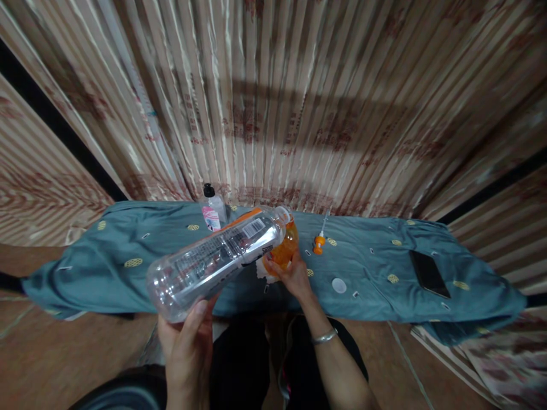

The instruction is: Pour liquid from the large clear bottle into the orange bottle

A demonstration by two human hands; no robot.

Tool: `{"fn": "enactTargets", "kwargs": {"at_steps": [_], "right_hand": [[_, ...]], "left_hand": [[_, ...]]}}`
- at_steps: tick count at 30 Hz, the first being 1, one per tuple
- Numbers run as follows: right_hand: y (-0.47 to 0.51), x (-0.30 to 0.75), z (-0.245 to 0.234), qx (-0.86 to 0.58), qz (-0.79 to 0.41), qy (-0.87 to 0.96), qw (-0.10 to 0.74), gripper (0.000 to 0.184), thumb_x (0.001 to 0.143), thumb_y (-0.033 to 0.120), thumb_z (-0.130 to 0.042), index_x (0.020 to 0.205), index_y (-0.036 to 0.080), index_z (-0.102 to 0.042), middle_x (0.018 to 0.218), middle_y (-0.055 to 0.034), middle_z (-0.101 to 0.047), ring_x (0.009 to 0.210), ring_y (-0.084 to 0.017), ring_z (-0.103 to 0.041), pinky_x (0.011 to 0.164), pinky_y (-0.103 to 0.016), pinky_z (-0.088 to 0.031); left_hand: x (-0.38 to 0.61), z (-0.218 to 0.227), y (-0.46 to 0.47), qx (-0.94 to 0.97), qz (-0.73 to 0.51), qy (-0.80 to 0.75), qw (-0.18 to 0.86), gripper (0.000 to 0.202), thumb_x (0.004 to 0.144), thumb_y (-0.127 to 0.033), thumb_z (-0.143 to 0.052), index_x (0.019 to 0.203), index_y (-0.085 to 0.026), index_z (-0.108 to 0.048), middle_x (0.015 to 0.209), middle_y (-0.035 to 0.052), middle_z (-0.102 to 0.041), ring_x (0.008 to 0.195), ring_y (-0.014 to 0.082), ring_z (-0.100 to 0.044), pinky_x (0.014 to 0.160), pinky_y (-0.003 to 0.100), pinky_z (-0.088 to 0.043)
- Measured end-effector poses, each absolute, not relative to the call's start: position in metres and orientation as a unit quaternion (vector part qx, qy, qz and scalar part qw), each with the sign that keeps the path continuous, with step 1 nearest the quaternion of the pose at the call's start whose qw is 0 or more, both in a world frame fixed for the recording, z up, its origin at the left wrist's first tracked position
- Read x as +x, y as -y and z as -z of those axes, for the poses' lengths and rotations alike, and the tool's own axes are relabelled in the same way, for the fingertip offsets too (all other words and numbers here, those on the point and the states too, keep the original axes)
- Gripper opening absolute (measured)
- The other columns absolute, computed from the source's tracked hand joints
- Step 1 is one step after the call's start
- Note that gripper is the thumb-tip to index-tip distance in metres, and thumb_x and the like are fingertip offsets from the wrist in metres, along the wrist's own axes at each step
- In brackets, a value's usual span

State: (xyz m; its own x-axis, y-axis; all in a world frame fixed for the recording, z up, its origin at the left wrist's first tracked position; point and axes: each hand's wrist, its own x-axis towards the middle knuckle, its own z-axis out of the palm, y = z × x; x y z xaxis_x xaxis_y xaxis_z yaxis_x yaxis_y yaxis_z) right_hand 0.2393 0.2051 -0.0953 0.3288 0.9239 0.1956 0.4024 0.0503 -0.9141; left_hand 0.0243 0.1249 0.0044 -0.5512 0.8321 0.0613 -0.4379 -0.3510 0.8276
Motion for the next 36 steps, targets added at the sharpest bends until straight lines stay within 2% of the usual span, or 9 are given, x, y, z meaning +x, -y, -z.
{"fn": "enactTargets", "kwargs": {"at_steps": [4,11,17,21,24,30,33,36], "right_hand": [[-0.205,0.238,0.094,-0.640,-0.255,0.518,0.507,0.069,0.077,0.054,-0.090,0.133,0.022,-0.066,0.119,-0.0125,-0.087,0.109,-0.038,-0.084,0.100,-0.054,-0.067],[-0.206,0.234,0.093,-0.648,-0.242,0.511,0.510,0.070,0.076,0.053,-0.092,0.133,0.023,-0.066,0.113,-0.0109,-0.087,0.105,-0.039,-0.084,0.097,-0.054,-0.068],[-0.203,0.238,0.085,-0.642,-0.259,0.519,0.501,0.067,0.074,0.050,-0.093,0.129,0.024,-0.065,0.115,-0.0101,-0.086,0.107,-0.037,-0.084,0.098,-0.054,-0.068],[-0.202,0.240,0.079,-0.629,-0.273,0.523,0.506,0.067,0.072,0.045,-0.094,0.127,0.024,-0.063,0.119,-0.0098,-0.085,0.110,-0.035,-0.083,0.100,-0.051,-0.067],[-0.203,0.240,0.078,-0.632,-0.273,0.522,0.504,0.066,0.071,0.042,-0.095,0.126,0.024,-0.062,0.118,-0.0085,-0.085,0.107,-0.033,-0.084,0.096,-0.047,-0.068],[-0.204,0.238,0.084,-0.630,-0.283,0.519,0.504,0.070,0.073,0.045,-0.093,0.130,0.025,-0.058,0.109,-0.0079,-0.086,0.098,-0.033,-0.085,0.084,-0.045,-0.069],[-0.205,0.237,0.087,-0.624,-0.281,0.522,0.510,0.073,0.076,0.047,-0.091,0.137,0.024,-0.057,0.114,-0.0098,-0.086,0.101,-0.034,-0.085,0.088,-0.048,-0.069],[-0.206,0.236,0.088,-0.625,-0.276,0.525,0.508,0.070,0.078,0.047,-0.090,0.137,0.025,-0.060,0.116,-0.0099,-0.086,0.102,-0.034,-0.085,0.092,-0.050,-0.070]], "left_hand": [[0.020,-0.001,-0.126,0.239,-0.781,-0.412,0.403,0.059,0.065,-0.035,-0.107,0.117,-0.023,-0.081,0.107,0.0079,-0.082,0.117,0.0344,-0.079,0.095,0.048,-0.070],[0.013,-0.002,-0.126,0.247,-0.761,-0.424,0.424,0.075,0.060,-0.035,-0.109,0.128,-0.023,-0.079,0.134,0.0134,-0.079,0.127,0.0412,-0.076,0.105,0.061,-0.066],[0.024,-0.017,-0.126,0.216,-0.768,-0.435,0.418,0.080,0.052,-0.039,-0.110,0.124,-0.024,-0.081,0.134,0.0127,-0.079,0.133,0.0435,-0.072,0.110,0.064,-0.062],[0.027,-0.023,-0.125,0.221,-0.763,-0.442,0.416,0.073,0.051,-0.042,-0.109,0.116,-0.023,-0.081,0.128,0.0134,-0.080,0.135,0.0444,-0.071,0.113,0.065,-0.060],[0.026,-0.022,-0.125,0.220,-0.762,-0.445,0.416,0.071,0.051,-0.042,-0.108,0.113,-0.023,-0.081,0.121,0.0118,-0.081,0.132,0.0434,-0.073,0.112,0.064,-0.060],[0.024,-0.010,-0.124,0.241,-0.767,-0.431,0.410,0.066,0.063,-0.038,-0.105,0.122,-0.024,-0.080,0.116,0.0099,-0.082,0.126,0.0402,-0.077,0.111,0.063,-0.061],[0.023,-0.006,-0.123,0.244,-0.769,-0.426,0.409,0.067,0.065,-0.037,-0.105,0.126,-0.024,-0.079,0.121,0.0109,-0.082,0.127,0.0403,-0.076,0.112,0.062,-0.061],[0.022,-0.006,-0.123,0.244,-0.767,-0.426,0.414,0.071,0.065,-0.037,-0.105,0.129,-0.026,-0.079,0.121,0.0105,-0.082,0.129,0.0415,-0.076,0.113,0.065,-0.060]]}}
